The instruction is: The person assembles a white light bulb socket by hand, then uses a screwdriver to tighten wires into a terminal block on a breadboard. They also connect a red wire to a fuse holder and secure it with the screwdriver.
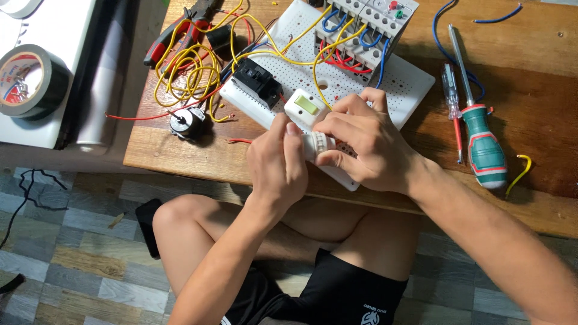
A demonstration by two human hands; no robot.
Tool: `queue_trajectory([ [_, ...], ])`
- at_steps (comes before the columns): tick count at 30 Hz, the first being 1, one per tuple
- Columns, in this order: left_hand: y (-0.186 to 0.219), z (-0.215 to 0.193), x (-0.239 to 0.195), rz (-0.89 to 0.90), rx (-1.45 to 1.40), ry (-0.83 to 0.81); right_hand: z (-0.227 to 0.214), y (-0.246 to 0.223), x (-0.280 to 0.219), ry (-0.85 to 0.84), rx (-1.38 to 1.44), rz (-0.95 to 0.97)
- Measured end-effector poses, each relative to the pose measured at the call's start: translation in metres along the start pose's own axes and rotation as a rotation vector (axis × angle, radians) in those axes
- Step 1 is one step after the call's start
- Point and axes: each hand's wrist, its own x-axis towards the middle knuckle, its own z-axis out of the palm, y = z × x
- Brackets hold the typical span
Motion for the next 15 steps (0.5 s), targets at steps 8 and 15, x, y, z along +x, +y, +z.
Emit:
queue_trajectory([
  [8, 0.0021, 0.0014, 0.0084, -0.301, -0.075, -0.023, -0.0018, 0.0011, -0.0020, 0.135, -0.182, -0.139],
  [15, 0.0023, 0.0076, 0.0054, -0.271, -0.033, 0.006, -0.0022, -0.0002, -0.0015, 0.095, -0.213, -0.117],
])
